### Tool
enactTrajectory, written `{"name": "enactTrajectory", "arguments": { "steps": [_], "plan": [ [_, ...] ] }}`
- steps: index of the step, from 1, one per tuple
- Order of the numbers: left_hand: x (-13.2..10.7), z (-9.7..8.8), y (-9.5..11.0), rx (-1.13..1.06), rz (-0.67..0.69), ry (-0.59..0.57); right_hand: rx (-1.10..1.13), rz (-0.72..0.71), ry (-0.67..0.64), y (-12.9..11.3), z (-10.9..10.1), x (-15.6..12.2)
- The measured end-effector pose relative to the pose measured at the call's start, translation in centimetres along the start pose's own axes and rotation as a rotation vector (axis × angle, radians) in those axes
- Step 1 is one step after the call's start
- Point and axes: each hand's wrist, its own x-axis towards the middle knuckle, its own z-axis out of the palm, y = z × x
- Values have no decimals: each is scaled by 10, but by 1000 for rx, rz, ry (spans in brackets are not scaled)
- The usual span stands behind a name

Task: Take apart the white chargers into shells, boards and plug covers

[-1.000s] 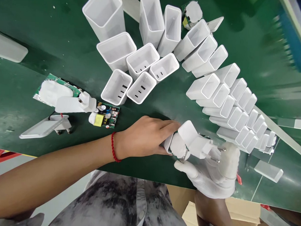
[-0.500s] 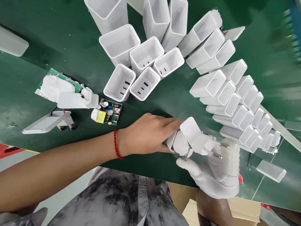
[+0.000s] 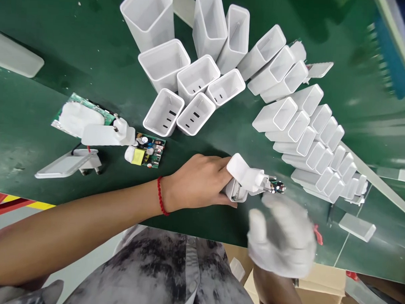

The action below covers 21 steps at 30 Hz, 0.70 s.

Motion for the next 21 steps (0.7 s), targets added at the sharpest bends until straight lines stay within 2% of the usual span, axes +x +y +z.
{"name": "enactTrajectory", "arguments": {
  "steps": [2, 3, 6, 8, 14, 17, 21],
  "plan": [
    [0, 2, 4, 9, -32, 6, -177, -166, 14, -4, 12, -3],
    [0, 2, 5, 15, -51, -16, -241, -189, 32, -6, 18, -4],
    [-1, -1, 9, 24, -92, -112, -370, -147, 108, -9, 36, -3],
    [-3, -6, 10, -19, -86, -132, -413, -139, 158, -9, 44, -3],
    [-17, -32, 13, -82, -58, -223, -490, -189, 239, 2, 61, -2],
    [-26, -39, 11, -114, -87, -199, -503, -214, 290, 6, 61, 1],
    [-37, -33, 1, -240, -187, -50, -429, -161, 341, -4, 45, 0]
  ]
}}
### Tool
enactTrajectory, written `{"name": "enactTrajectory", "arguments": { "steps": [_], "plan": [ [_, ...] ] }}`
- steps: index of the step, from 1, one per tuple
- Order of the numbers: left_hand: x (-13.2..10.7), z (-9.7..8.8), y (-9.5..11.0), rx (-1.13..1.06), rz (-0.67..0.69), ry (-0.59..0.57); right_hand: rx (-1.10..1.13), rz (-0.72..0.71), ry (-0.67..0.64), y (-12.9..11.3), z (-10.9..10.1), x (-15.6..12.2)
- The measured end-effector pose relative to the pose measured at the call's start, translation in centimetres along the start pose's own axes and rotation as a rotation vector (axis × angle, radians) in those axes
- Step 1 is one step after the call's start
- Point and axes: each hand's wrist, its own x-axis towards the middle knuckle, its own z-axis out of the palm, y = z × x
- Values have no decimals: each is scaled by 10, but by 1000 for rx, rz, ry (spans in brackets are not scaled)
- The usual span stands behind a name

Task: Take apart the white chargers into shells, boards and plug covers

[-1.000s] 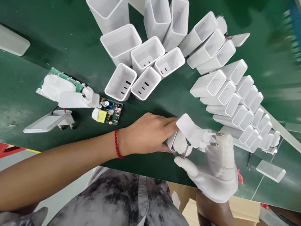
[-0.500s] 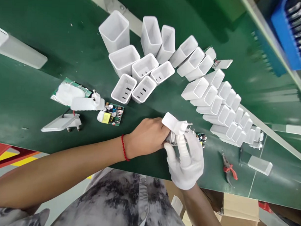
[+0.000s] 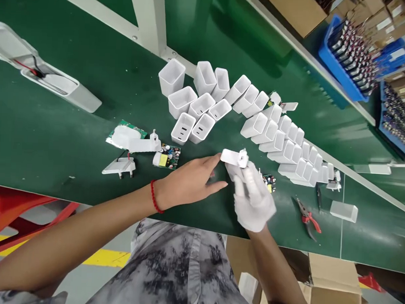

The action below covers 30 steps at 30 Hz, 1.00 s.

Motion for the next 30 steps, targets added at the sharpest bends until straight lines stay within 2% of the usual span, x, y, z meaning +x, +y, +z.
{"name": "enactTrajectory", "arguments": {
  "steps": [2, 4, 9, 15, 21, 27, 30],
  "plan": [
    [-3, 3, -6, -60, -28, 62, 63, 32, -15, -4, -7, -1],
    [-6, 3, -9, -39, -36, 89, 70, 36, -40, -9, -4, -6],
    [-8, -9, -8, 105, -14, 41, -54, 25, 10, -12, 17, -19],
    [-9, -9, -9, 66, -20, 22, 62, 84, -67, -11, -3, -11],
    [-9, -12, -11, 38, -44, 16, 156, 64, -183, -14, 12, -18],
    [-5, -12, -9, -5, -31, 20, 52, -36, -167, -11, 11, -6],
    [-4, -12, -6, 5, -47, 37, 35, -39, -170, -14, 9, -2]
  ]
}}
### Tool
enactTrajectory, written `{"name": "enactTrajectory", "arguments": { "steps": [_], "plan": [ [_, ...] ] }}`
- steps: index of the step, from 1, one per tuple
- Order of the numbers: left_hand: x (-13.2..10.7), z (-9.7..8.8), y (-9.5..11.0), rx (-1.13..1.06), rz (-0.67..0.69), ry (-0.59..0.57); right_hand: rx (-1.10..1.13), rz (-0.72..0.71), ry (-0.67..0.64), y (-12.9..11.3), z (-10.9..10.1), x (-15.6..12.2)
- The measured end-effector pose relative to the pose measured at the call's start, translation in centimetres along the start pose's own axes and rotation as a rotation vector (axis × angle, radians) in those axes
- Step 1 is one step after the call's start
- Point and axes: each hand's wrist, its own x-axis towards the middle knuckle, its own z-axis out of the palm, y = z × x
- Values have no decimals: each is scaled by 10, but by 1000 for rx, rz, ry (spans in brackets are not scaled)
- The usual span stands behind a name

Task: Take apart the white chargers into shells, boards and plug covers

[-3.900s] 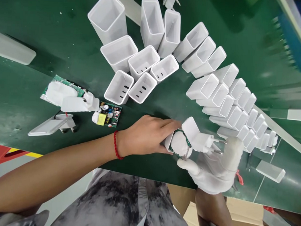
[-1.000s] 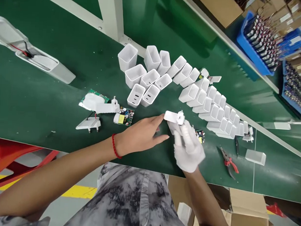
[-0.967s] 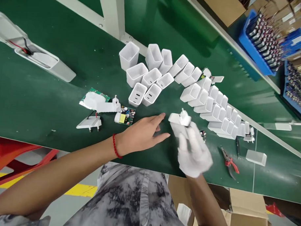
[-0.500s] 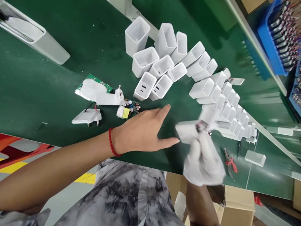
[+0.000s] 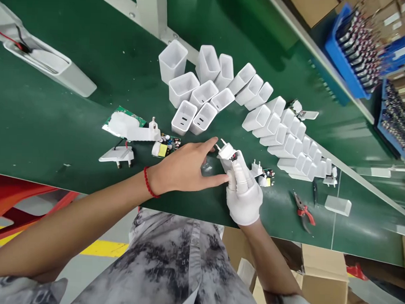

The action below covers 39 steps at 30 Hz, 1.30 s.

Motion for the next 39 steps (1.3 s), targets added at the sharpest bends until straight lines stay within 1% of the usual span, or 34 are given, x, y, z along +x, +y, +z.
{"name": "enactTrajectory", "arguments": {
  "steps": [3, 5, 6, 7, 10, 12, 13, 16, 18, 20, 23, 25, 28, 31, 32, 34, 36, 37, 38, 39],
  "plan": [
    [-2, -1, 3, 2, -37, 0, 41, 35, 14, 1, 1, 0],
    [-4, 0, 3, -26, -60, -3, 124, 109, 34, 3, 0, -1],
    [-6, 1, 4, -53, -61, -2, 195, 198, 47, 5, -1, -1],
    [-8, 2, 5, -90, -51, 3, 295, 323, 74, 6, -4, 0],
    [-9, 12, 15, -207, 60, 28, 751, 736, 239, 9, -18, 7],
    [-6, 20, 27, -234, 161, 56, 1058, 915, 319, 9, -31, 14],
    [-2, 25, 35, -227, 200, 89, 1180, 980, 311, 10, -37, 18],
    [11, 37, 58, -155, 266, 226, 1411, 1113, 265, 15, -50, 24],
    [21, 43, 70, -78, 319, 302, 1488, 1139, 270, 22, -56, 23],
    [29, 47, 80, 11, 398, 348, 1521, 1146, 251, 30, -60, 20],
    [36, 49, 94, 131, 494, 380, 1529, 1140, 177, 42, -67, 15],
    [41, 49, 102, 179, 495, 372, 1536, 1129, 162, 48, -70, 13],
    [49, 50, 110, 202, 460, 327, 1552, 1140, 199, 56, -73, 10],
    [60, 51, 113, 231, 474, 310, 1470, 1157, 295, 69, -79, 10],
    [64, 52, 113, 241, 478, 311, 1396, 1137, 353, 77, -82, 11],
    [70, 53, 109, 261, 463, 305, 1152, 1046, 498, 99, -88, 18],
    [72, 55, 100, 299, 421, 270, 838, 940, 608, 132, -93, 31],
    [72, 57, 94, 334, 407, 237, 685, 901, 623, 154, -93, 41],
    [71, 60, 87, 375, 390, 210, 541, 879, 595, 177, -92, 51],
    [69, 64, 79, 416, 380, 182, 413, 862, 529, 201, -89, 64]
  ]
}}
